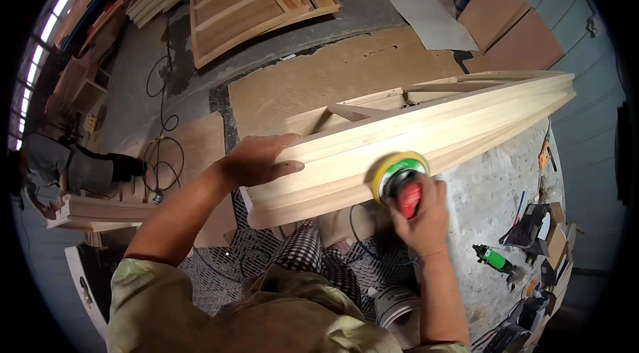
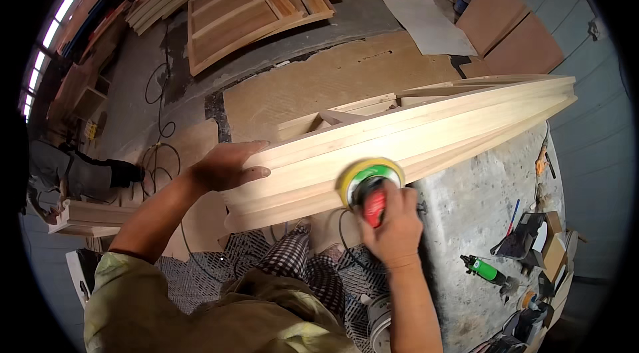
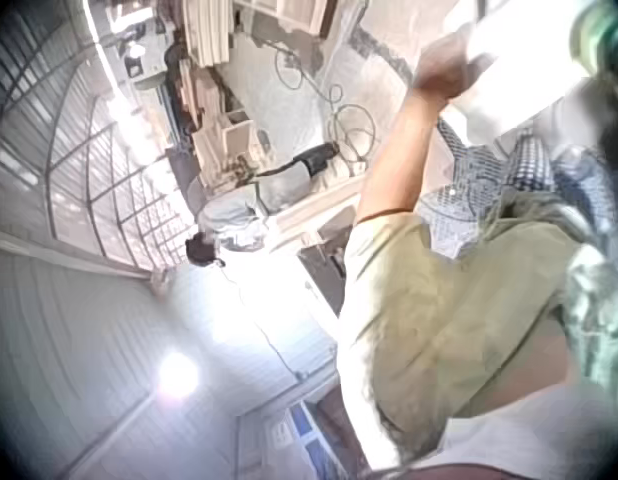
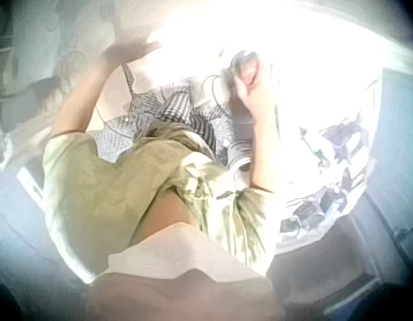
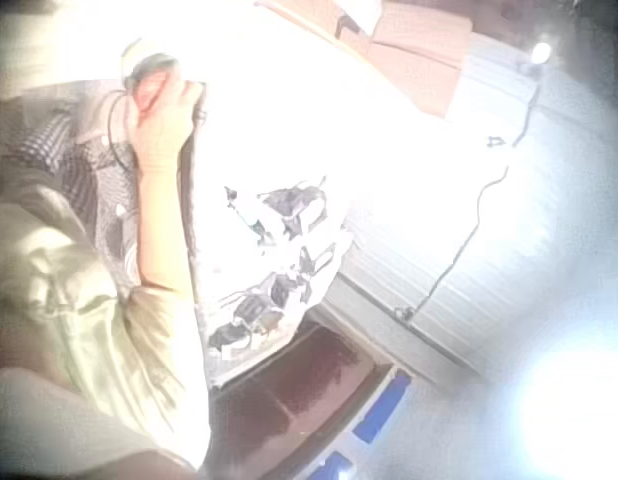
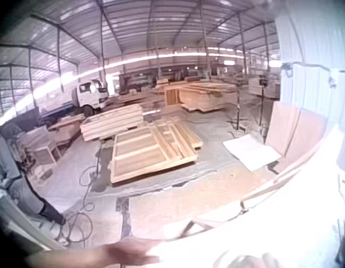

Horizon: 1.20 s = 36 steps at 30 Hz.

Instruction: The person sands a wooden frame using a power sander, moving the tool along the edges and flat surfaces of the frame.

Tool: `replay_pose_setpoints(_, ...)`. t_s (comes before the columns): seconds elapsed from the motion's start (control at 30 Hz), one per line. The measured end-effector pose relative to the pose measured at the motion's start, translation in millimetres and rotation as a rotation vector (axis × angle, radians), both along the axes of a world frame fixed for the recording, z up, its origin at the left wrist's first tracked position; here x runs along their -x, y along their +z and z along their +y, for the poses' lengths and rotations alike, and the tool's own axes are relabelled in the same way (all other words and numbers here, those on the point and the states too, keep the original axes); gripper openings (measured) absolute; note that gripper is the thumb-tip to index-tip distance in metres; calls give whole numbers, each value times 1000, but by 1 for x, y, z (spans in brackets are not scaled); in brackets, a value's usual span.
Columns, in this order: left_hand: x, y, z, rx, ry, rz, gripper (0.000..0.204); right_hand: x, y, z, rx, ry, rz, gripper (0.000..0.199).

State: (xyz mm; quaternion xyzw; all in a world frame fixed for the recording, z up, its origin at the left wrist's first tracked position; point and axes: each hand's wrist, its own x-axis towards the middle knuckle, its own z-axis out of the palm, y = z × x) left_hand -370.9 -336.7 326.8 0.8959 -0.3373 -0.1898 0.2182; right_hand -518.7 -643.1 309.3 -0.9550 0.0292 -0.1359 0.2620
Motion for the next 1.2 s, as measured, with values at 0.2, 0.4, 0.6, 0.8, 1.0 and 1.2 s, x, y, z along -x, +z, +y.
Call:
replay_pose_setpoints(0.2,-3,2,-16,-79,10,31,60,-4,-57,-71,-661,-815,-261,68)
replay_pose_setpoints(0.4,-7,-4,-11,-52,13,11,56,50,-58,156,-246,-260,-378,64)
replay_pose_setpoints(0.6,-13,1,9,-5,-34,190,57,78,-45,202,-7,95,-119,58)
replay_pose_setpoints(0.8,-21,-36,48,303,-4,511,56,27,11,135,-131,-436,84,58)
replay_pose_setpoints(1.0,-24,-63,54,632,76,735,69,41,18,194,5,-19,202,70)
replay_pose_setpoints(1.2,-13,-93,78,696,257,797,65,-20,38,214,27,84,-65,67)
